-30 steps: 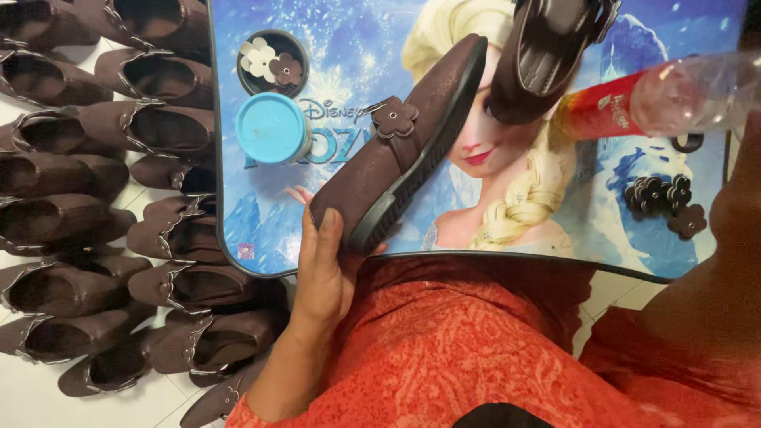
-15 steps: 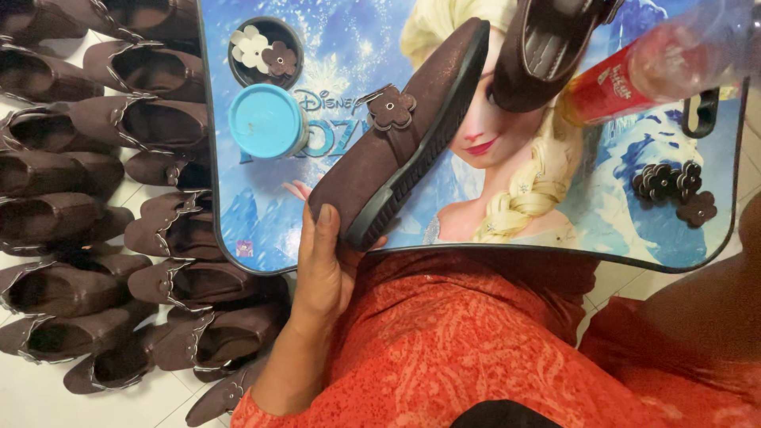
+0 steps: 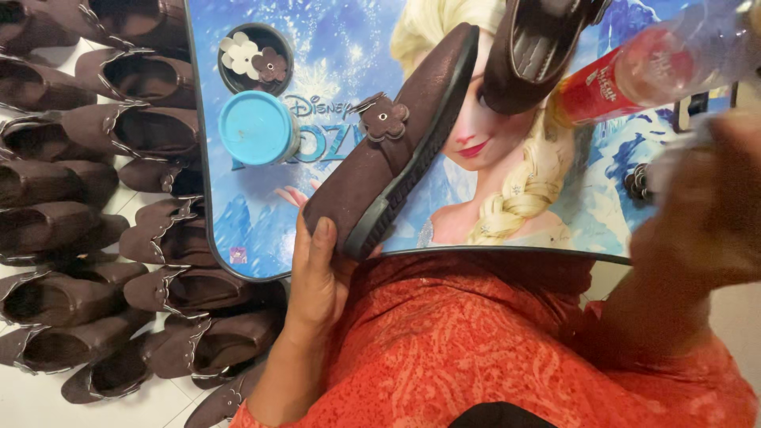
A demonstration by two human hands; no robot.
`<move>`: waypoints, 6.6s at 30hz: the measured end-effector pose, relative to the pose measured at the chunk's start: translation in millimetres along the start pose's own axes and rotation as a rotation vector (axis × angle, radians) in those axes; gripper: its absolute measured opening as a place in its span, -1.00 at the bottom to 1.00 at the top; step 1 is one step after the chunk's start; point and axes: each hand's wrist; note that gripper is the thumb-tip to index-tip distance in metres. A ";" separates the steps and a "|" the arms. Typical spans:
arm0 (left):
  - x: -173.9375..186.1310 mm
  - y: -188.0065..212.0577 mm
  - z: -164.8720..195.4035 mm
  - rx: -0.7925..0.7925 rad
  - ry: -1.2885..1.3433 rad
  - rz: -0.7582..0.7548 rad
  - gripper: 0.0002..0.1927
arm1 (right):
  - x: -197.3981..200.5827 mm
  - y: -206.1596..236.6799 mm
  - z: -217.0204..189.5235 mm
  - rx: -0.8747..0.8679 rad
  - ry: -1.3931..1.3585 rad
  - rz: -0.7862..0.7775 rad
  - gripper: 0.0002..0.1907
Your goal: The person wipes the exterior of brown children's shoes with a white cloth. They handle the shoes one at a time, turning them to clean different sides, and place each cleaned shoe back into a pile on the floor.
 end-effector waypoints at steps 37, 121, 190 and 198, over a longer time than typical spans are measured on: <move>15.8 37.1 -6.4 -1.001 -1.414 0.242 -0.23 | -81.2 9.7 -24.5 -0.239 -0.286 -0.384 -0.91; -8.8 6.2 -55.9 -1.393 -1.402 0.102 -0.72 | -26.1 -15.7 -67.0 -0.020 0.127 -1.488 -0.72; -43.8 -183.4 37.8 -0.736 -1.282 0.196 -0.26 | -89.2 41.1 -37.3 0.454 -0.215 -0.900 -0.65; -48.4 -142.8 71.8 -0.627 -0.879 -0.034 -0.28 | -75.6 40.2 -22.5 0.168 -0.346 -0.953 -0.68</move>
Point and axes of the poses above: each hand's wrist, its own y-axis away from the middle knuckle, its own x-axis out of the back of the hand, z = x × y, and after that the axes turned 14 degrees about -y, right-handed
